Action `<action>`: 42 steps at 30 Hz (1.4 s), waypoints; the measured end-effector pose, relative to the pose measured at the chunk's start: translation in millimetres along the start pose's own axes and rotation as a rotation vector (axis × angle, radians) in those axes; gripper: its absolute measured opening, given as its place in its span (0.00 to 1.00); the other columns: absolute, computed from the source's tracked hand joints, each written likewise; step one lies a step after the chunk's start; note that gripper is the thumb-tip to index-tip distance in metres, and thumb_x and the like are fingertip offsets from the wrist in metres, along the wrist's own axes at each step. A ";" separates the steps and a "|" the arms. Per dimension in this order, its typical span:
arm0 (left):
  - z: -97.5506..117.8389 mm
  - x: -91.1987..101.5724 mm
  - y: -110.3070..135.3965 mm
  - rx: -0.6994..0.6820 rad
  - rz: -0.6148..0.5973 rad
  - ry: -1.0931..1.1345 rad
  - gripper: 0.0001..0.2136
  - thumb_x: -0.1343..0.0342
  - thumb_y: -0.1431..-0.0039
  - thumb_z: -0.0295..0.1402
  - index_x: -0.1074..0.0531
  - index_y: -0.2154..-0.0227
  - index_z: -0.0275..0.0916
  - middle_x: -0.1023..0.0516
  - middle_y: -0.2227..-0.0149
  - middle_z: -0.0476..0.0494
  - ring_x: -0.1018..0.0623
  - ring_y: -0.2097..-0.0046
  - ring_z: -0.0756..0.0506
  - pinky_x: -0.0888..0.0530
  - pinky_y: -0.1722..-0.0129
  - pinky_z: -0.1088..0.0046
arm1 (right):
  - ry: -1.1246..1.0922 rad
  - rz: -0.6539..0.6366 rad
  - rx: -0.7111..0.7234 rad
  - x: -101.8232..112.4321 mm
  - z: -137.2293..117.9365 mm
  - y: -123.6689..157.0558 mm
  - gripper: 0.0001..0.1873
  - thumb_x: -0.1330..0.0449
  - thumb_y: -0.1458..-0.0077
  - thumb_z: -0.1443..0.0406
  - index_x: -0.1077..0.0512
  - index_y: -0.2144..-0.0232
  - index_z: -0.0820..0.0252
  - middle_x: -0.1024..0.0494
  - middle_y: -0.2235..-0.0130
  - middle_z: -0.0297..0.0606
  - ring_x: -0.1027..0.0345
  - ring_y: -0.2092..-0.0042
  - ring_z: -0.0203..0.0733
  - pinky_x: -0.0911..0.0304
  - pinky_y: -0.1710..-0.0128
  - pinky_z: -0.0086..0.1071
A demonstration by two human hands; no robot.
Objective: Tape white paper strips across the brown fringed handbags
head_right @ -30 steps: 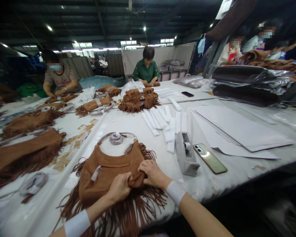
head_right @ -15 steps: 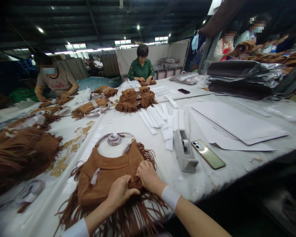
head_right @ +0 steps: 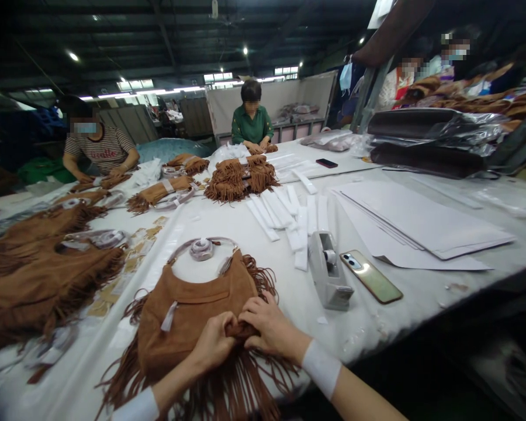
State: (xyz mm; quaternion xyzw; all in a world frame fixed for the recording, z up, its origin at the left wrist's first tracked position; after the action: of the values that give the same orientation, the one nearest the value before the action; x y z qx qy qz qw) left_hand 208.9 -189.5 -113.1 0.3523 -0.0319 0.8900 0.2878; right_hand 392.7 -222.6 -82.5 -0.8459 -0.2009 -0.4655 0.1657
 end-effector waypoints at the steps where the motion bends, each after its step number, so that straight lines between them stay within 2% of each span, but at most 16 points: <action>1: -0.2 0.8 -1.4 0.005 -0.020 0.013 0.07 0.47 0.57 0.23 0.37 0.75 0.39 0.32 0.74 0.53 0.34 0.71 0.50 0.44 0.71 0.75 | 0.021 -0.018 0.000 1.4 -2.1 -0.6 0.16 0.36 0.50 0.58 0.31 0.59 0.53 0.29 0.55 0.36 0.41 0.49 0.46 0.60 0.42 0.49; 4: -0.7 3.0 -2.9 -0.006 -0.066 -0.021 0.07 0.47 0.57 0.23 0.38 0.76 0.39 0.32 0.74 0.53 0.35 0.71 0.50 0.44 0.72 0.75 | 0.083 -0.048 0.003 0.6 -5.6 -8.7 0.10 0.40 0.48 0.61 0.30 0.62 0.56 0.29 0.58 0.37 0.40 0.53 0.46 0.58 0.44 0.49; 9: 1.4 4.1 5.0 -0.129 -0.036 -0.281 0.09 0.51 0.56 0.21 0.36 0.71 0.40 0.29 0.67 0.47 0.31 0.63 0.45 0.39 0.63 0.71 | 0.209 -0.127 0.039 -6.6 -4.0 -25.5 0.09 0.40 0.55 0.63 0.32 0.69 0.59 0.29 0.64 0.38 0.40 0.58 0.46 0.51 0.50 0.43; 13: 2.3 5.4 12.5 -0.176 -0.038 -0.386 0.11 0.53 0.52 0.20 0.35 0.67 0.40 0.29 0.64 0.45 0.32 0.60 0.44 0.38 0.61 0.69 | 0.238 -0.130 0.139 -19.2 6.3 -31.5 0.05 0.43 0.48 0.63 0.33 0.69 0.59 0.28 0.67 0.38 0.40 0.62 0.43 0.48 0.59 0.37; 17: 1.1 7.9 13.6 -0.217 -0.026 -0.313 0.09 0.51 0.51 0.20 0.35 0.69 0.41 0.30 0.65 0.46 0.31 0.61 0.45 0.38 0.62 0.71 | 0.304 -0.117 0.231 -33.8 22.1 -30.6 0.06 0.44 0.43 0.62 0.32 0.69 0.59 0.28 0.70 0.37 0.42 0.67 0.41 0.50 0.65 0.36; 20: 0.5 8.8 8.6 -0.166 -0.013 -0.212 0.05 0.46 0.49 0.25 0.36 0.74 0.40 0.31 0.69 0.49 0.32 0.65 0.48 0.39 0.66 0.73 | 0.313 -0.054 0.230 -35.2 29.8 -23.7 0.06 0.45 0.43 0.64 0.32 0.70 0.59 0.29 0.70 0.37 0.43 0.66 0.41 0.50 0.65 0.35; 24: 0.4 6.6 -6.3 -0.060 -0.034 -0.105 0.12 0.40 0.49 0.36 0.37 0.79 0.38 0.33 0.74 0.53 0.33 0.70 0.51 0.42 0.70 0.74 | 0.258 -0.048 0.164 -27.0 33.2 -12.9 0.01 0.44 0.45 0.68 0.31 0.69 0.59 0.29 0.67 0.36 0.41 0.62 0.42 0.48 0.61 0.35; 28: -2.1 -0.2 -25.7 0.013 -0.110 -0.071 0.16 0.42 0.47 0.41 0.37 0.81 0.37 0.34 0.78 0.54 0.34 0.73 0.51 0.44 0.72 0.75 | 0.260 -0.129 0.067 -21.2 37.4 -12.6 0.03 0.44 0.43 0.67 0.30 0.67 0.60 0.28 0.65 0.38 0.40 0.60 0.44 0.46 0.59 0.37; 32: 0.8 1.6 -33.1 0.043 -0.149 -0.164 0.15 0.46 0.42 0.42 0.30 0.77 0.37 0.27 0.75 0.48 0.30 0.71 0.48 0.42 0.71 0.74 | 0.277 -0.144 0.019 -13.2 31.8 -18.6 0.08 0.45 0.41 0.61 0.30 0.67 0.61 0.29 0.63 0.40 0.39 0.60 0.45 0.45 0.60 0.38; 33: 3.3 5.8 -31.1 0.028 -0.165 -0.189 0.14 0.47 0.41 0.43 0.29 0.75 0.37 0.25 0.73 0.47 0.28 0.69 0.47 0.41 0.70 0.73 | 0.265 -0.135 0.011 -10.2 26.5 -19.4 0.11 0.42 0.43 0.58 0.30 0.64 0.61 0.29 0.62 0.41 0.39 0.59 0.46 0.45 0.59 0.38; 35: 8.5 19.3 -21.5 -0.026 -0.210 -0.221 0.13 0.46 0.42 0.44 0.27 0.69 0.39 0.23 0.67 0.45 0.26 0.66 0.45 0.38 0.67 0.73 | 0.218 -0.092 -0.005 -4.9 11.2 -19.1 0.26 0.35 0.52 0.50 0.32 0.57 0.61 0.29 0.58 0.42 0.39 0.56 0.49 0.44 0.56 0.41; 37: 9.9 38.0 -4.2 -0.089 -0.230 -0.268 0.17 0.40 0.48 0.47 0.28 0.60 0.41 0.23 0.61 0.44 0.26 0.60 0.42 0.35 0.63 0.71 | 0.176 -0.034 -0.015 -3.6 -7.3 -16.8 0.39 0.30 0.62 0.48 0.35 0.51 0.60 0.31 0.55 0.43 0.40 0.54 0.52 0.45 0.53 0.44; 40: -2.7 63.9 33.0 -0.116 -0.130 -0.432 0.31 0.33 0.57 0.49 0.34 0.51 0.42 0.27 0.54 0.43 0.29 0.53 0.38 0.35 0.54 0.64 | 0.186 0.006 -0.004 -13.3 -31.6 -12.1 0.39 0.27 0.64 0.52 0.35 0.51 0.57 0.31 0.55 0.42 0.40 0.54 0.52 0.45 0.53 0.45; 42: -19.1 71.5 60.0 -0.102 -0.037 -0.534 0.33 0.32 0.59 0.47 0.36 0.50 0.43 0.29 0.52 0.42 0.31 0.50 0.36 0.37 0.51 0.60 | 0.216 0.032 -0.015 -24.9 -41.5 -9.9 0.37 0.26 0.64 0.56 0.35 0.52 0.56 0.31 0.55 0.42 0.40 0.54 0.52 0.45 0.53 0.45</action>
State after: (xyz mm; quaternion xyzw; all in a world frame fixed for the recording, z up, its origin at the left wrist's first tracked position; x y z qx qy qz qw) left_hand 123.3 -199.4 -72.6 0.5601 -0.1449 0.7574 0.3027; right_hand 345.7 -238.1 -81.6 -0.7951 -0.1648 -0.5528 0.1873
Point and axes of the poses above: each hand's wrist, its own y-axis away from the middle knuckle, its own x-axis out of the back of the hand, z = x × y, the point moved 1 cm from there along -y, towards the middle knuckle
